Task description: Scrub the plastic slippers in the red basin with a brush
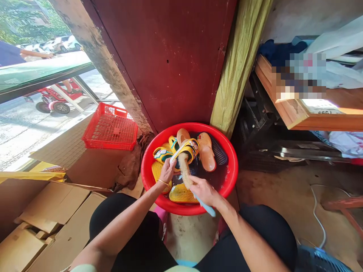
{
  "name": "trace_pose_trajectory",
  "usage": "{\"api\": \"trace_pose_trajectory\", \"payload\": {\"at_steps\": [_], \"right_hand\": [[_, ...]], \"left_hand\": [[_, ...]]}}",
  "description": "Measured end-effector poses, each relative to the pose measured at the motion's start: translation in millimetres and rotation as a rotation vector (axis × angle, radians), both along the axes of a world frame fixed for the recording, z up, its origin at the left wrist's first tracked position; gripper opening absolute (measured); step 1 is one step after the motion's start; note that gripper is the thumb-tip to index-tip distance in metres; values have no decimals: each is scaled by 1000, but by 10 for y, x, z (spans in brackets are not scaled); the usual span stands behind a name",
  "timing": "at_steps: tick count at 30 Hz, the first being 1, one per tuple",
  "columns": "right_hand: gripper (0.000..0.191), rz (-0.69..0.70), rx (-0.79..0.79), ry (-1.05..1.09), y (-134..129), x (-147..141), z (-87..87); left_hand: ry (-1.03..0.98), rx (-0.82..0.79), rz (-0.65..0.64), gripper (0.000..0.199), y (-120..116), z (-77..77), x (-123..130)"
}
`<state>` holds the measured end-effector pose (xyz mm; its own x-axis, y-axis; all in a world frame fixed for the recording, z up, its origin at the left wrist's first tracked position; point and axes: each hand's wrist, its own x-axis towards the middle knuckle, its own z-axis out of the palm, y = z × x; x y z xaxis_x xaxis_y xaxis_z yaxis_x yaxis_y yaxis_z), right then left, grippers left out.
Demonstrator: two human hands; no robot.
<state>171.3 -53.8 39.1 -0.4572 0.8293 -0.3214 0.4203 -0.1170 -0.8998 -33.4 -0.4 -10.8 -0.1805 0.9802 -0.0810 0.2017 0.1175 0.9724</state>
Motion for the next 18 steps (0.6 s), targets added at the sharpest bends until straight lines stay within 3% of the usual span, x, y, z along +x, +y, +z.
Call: {"api": "trace_pose_trajectory", "payload": {"at_steps": [3, 7, 10, 13, 18], "right_hand": [[53, 59, 43, -2, -118, 135, 85], [58, 50, -16, -10, -14, 538, 233], [68, -121, -33, -26, 103, 796, 233], [72, -311, 3, -59, 187, 875, 111], [67, -315, 61, -205, 278, 858, -84]], "left_hand": [[-104, -11, 52, 43, 76, 49, -37], [-265, 116, 129, 46, 195, 246, -93], [-323, 155, 275, 41, 301, 339, -210], [-412, 21, 415, 31, 374, 288, -297], [-537, -225, 552, 25, 360, 92, -243]]}}
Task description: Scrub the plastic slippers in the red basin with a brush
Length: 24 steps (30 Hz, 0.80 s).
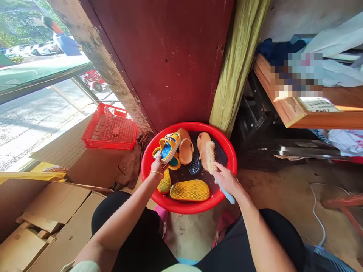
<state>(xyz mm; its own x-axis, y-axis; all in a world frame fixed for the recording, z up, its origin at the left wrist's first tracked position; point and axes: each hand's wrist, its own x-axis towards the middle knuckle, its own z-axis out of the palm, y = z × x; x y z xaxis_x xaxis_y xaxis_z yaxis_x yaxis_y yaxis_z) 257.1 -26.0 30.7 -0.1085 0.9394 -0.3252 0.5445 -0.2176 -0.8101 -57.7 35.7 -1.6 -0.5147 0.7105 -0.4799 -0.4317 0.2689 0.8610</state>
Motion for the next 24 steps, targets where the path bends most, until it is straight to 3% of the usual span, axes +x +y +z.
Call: {"api": "trace_pose_trajectory", "payload": {"at_steps": [3, 5, 7, 9, 11, 13, 14, 16, 19, 24], "right_hand": [[59, 74, 109, -212, 35, 24, -40], [55, 116, 177, -344, 44, 43, -48], [55, 131, 207, -427, 44, 53, -47], [57, 138, 213, -473, 37, 47, -39], [57, 152, 212, -507, 29, 27, -23], [57, 168, 208, -538, 23, -1, -3], [56, 174, 203, -550, 23, -13, 6], [57, 180, 192, -563, 26, -28, 16], [58, 173, 185, -546, 40, -19, 1], [57, 114, 219, -476, 56, 14, -65]], "left_hand": [[166, 42, -65, 31, -107, -16, 60], [431, 147, -140, 45, -216, 27, 82], [766, 307, -292, 59, -334, 80, 99], [978, 460, -635, 65, -451, 96, 136], [1055, 504, -1136, 72, -563, 44, 210], [1132, 387, -1536, 89, -664, -70, 318], [1228, 296, -1611, 98, -705, -136, 377], [1354, 178, -1682, 108, -755, -255, 484], [1370, 153, -1698, 103, -744, -332, 565], [1241, 213, -1574, 94, -578, -237, 440]]}}
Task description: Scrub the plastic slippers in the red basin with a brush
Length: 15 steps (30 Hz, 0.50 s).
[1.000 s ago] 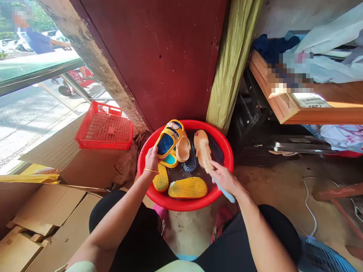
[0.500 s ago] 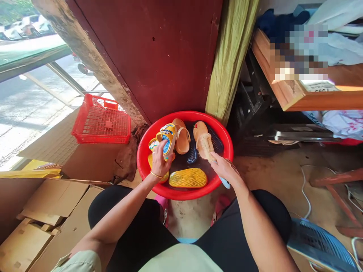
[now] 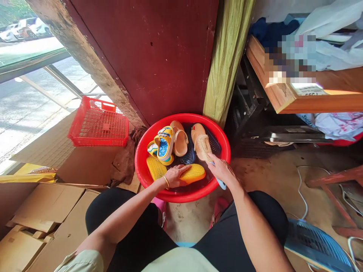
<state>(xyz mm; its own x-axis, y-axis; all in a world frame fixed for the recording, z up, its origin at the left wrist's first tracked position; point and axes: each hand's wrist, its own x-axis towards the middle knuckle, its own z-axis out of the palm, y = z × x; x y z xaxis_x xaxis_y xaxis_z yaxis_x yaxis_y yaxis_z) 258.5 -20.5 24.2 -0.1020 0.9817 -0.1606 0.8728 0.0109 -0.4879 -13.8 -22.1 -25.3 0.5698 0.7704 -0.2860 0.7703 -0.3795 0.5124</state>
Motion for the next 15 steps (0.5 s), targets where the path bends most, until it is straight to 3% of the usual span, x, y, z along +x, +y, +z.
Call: {"api": "trace_pose_trajectory", "payload": {"at_steps": [5, 9, 12, 15], "right_hand": [[57, -73, -19, 211, -2, -64, 32], [59, -78, 24, 356, -63, -228, 59], [56, 15, 185, 313, -187, -462, 25], [56, 205, 214, 172, -295, -699, -15]], "left_hand": [[-437, -211, 134, 92, 132, 210, -234], [-814, -427, 392, 90, 154, 371, -272], [-991, -468, 616, 78, 158, 401, -204], [-1094, -533, 697, 69, 164, 353, -135]]}}
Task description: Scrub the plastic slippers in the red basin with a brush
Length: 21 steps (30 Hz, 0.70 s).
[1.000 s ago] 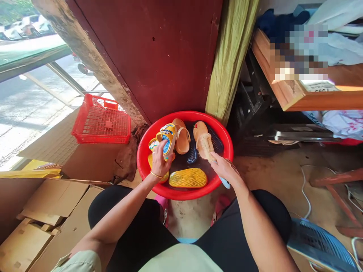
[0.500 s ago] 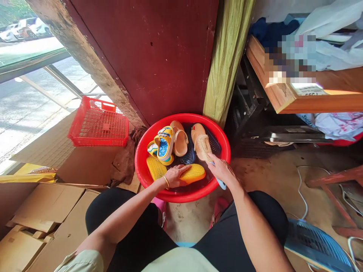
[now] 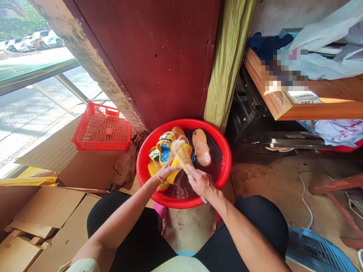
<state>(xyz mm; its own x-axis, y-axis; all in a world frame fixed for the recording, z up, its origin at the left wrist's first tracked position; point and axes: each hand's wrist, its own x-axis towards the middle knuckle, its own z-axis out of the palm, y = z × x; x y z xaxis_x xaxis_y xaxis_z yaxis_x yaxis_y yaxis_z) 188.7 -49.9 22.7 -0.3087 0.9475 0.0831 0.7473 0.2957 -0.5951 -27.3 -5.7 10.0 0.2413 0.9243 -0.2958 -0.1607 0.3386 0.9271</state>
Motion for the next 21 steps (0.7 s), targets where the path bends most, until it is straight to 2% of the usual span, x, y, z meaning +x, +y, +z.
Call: {"api": "trace_pose_trajectory", "payload": {"at_steps": [2, 4, 7, 10, 12, 16, 19, 21], "right_hand": [[57, 30, -1, -131, 16, -77, -13], [55, -6, 3, -201, 115, -69, -24], [55, -80, -7, -180, 311, 37, -69], [57, -179, -43, -135, 399, 118, -138], [57, -196, -51, -73, 374, 109, -171], [57, -90, -7, 149, 218, -15, -172], [57, -31, -116, 211, 109, -88, -152], [56, -3, -209, 177, 66, -89, -139]], "left_hand": [[-26, -28, 10, 67, 0, -43, 24], [-30, -48, 7, 67, -5, -77, 35], [-16, -83, -1, 66, -17, -106, 43], [-35, -140, -9, 63, -25, -129, 36], [-92, -174, -2, 61, -24, -149, 18], [-198, -269, 18, 53, -9, -173, -35], [-297, -349, 21, 58, 29, -119, -72], [-380, -322, 88, 65, 80, -42, -91]]}}
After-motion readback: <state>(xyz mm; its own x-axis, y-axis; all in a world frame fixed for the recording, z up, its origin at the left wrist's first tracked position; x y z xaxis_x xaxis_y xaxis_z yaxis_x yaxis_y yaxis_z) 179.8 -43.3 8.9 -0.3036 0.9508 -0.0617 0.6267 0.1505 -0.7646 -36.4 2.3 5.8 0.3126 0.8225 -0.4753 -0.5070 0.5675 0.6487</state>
